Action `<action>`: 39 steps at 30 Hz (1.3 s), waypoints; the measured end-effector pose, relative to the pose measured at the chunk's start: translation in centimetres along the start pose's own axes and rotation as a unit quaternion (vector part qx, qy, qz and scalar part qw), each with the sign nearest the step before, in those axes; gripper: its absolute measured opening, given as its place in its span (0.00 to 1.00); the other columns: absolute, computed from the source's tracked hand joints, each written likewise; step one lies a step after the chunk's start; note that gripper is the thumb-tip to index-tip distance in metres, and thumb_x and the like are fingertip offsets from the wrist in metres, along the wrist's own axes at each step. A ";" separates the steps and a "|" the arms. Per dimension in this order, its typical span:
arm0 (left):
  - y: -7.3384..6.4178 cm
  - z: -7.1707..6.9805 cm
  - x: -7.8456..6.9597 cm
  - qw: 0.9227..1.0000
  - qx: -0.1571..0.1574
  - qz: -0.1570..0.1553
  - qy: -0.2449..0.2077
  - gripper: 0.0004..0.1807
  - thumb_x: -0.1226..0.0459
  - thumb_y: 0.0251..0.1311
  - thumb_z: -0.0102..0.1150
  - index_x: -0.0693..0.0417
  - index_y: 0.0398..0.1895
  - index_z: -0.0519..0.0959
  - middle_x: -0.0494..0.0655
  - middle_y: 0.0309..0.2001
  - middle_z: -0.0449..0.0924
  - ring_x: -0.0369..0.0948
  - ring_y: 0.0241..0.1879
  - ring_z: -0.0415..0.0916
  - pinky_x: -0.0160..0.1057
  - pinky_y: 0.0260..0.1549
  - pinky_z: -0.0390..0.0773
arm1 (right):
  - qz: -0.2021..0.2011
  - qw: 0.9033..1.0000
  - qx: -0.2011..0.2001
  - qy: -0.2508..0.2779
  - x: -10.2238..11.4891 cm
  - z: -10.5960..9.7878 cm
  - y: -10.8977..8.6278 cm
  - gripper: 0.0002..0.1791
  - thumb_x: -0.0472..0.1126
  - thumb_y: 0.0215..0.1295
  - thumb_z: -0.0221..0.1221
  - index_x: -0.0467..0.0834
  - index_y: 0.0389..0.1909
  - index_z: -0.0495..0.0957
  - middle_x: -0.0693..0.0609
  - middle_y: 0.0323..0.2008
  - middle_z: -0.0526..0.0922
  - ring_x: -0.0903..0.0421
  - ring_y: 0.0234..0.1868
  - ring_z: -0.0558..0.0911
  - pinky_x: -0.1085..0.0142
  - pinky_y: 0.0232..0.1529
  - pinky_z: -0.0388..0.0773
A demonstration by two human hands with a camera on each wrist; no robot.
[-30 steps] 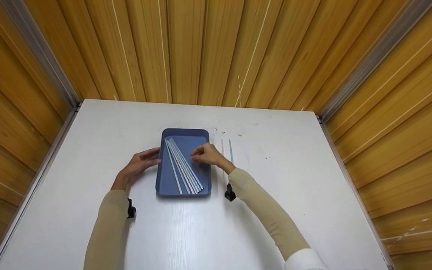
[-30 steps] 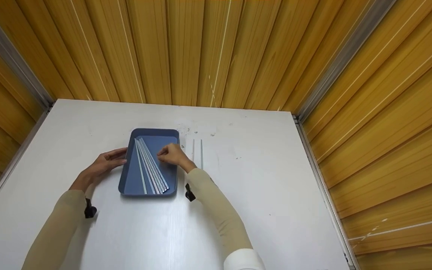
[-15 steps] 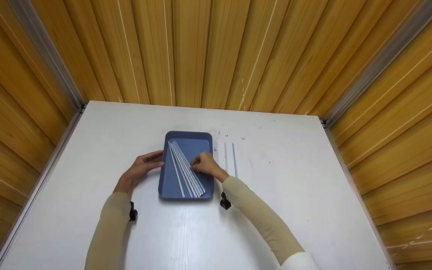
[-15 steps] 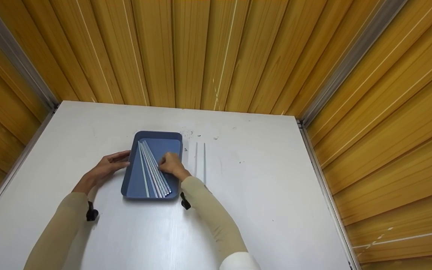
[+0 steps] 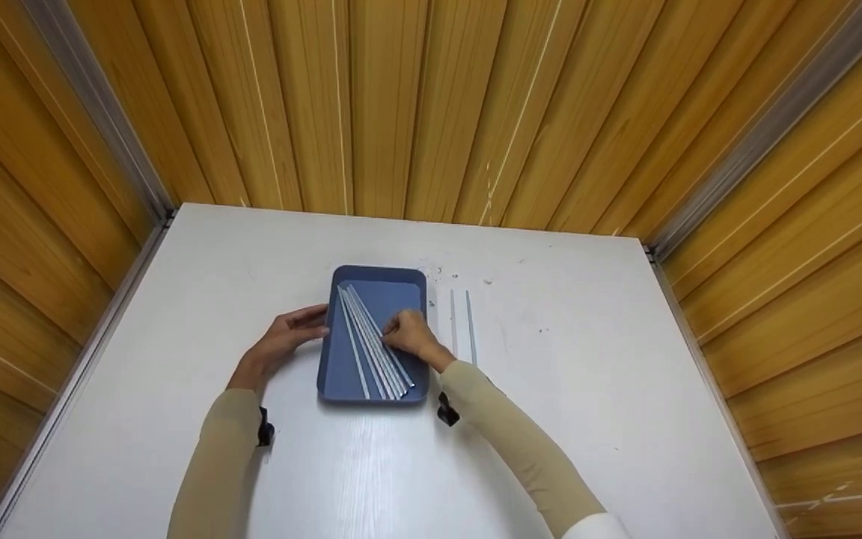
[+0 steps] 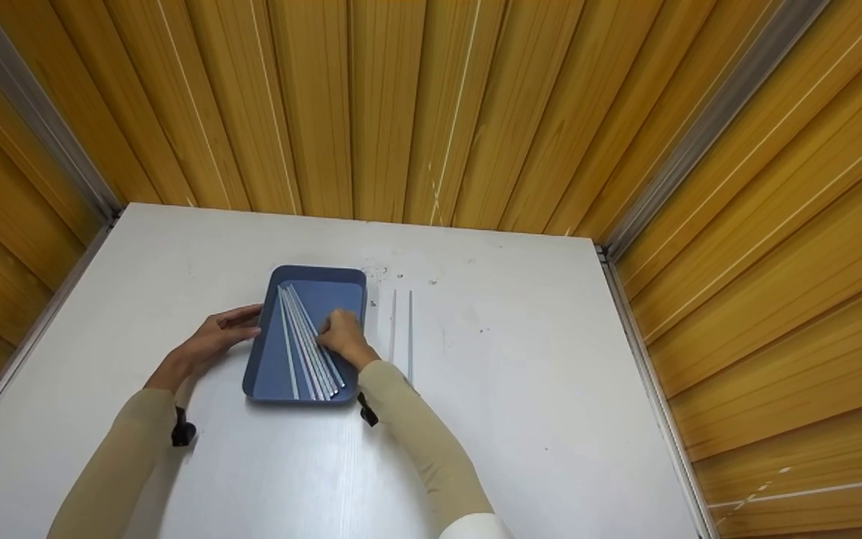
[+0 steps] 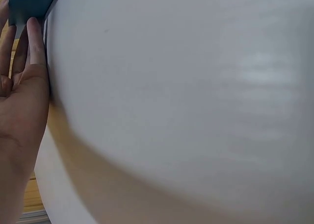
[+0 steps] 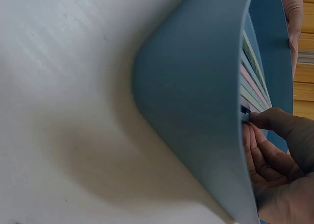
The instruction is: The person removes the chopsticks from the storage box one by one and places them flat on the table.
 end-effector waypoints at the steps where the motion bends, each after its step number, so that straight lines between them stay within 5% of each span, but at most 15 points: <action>1: 0.0 0.0 0.0 1.000 0.000 0.000 -0.002 0.35 0.67 0.65 0.68 0.56 0.75 0.68 0.56 0.75 0.68 0.49 0.75 0.65 0.35 0.68 0.73 | 0.002 1.000 -0.003 0.000 0.0 0.0 0.0 0.06 0.30 0.57 0.70 0.30 0.33 0.87 0.38 0.32 0.90 0.57 0.28 0.83 0.71 0.31 0.82; 19: 0.1 0.0 0.0 1.000 -0.003 -0.001 -0.009 0.36 0.66 0.63 0.70 0.56 0.75 0.69 0.56 0.74 0.69 0.48 0.74 0.66 0.36 0.69 0.72 | -0.012 0.998 -0.059 -0.015 0.3 -0.8 -0.5 0.05 0.31 0.54 0.68 0.31 0.29 0.87 0.39 0.29 0.90 0.59 0.23 0.79 0.74 0.24 0.74; 27: -0.2 0.0 -0.3 1.000 -0.014 -0.004 -0.003 0.38 0.65 0.62 0.71 0.56 0.75 0.68 0.56 0.73 0.70 0.49 0.74 0.67 0.42 0.73 0.68 | -0.030 0.997 -0.055 0.033 1.0 -1.5 -0.8 0.08 0.32 0.62 0.63 0.30 0.37 0.86 0.37 0.34 0.90 0.46 0.37 0.89 0.67 0.35 0.85; 39: -0.2 0.1 0.0 1.000 -0.004 0.007 -0.009 0.36 0.66 0.64 0.69 0.57 0.75 0.68 0.58 0.74 0.68 0.50 0.75 0.65 0.26 0.58 0.77 | -0.054 0.987 -0.066 0.137 1.1 -3.5 -2.2 0.11 0.34 0.69 0.64 0.30 0.45 0.86 0.35 0.38 0.89 0.45 0.38 0.89 0.76 0.33 0.78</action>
Point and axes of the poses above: each hand's wrist, its own y-axis towards the middle knuckle, its own z-axis out of the palm, x = y × z, the point moved 6 cm from there along y, towards the middle knuckle
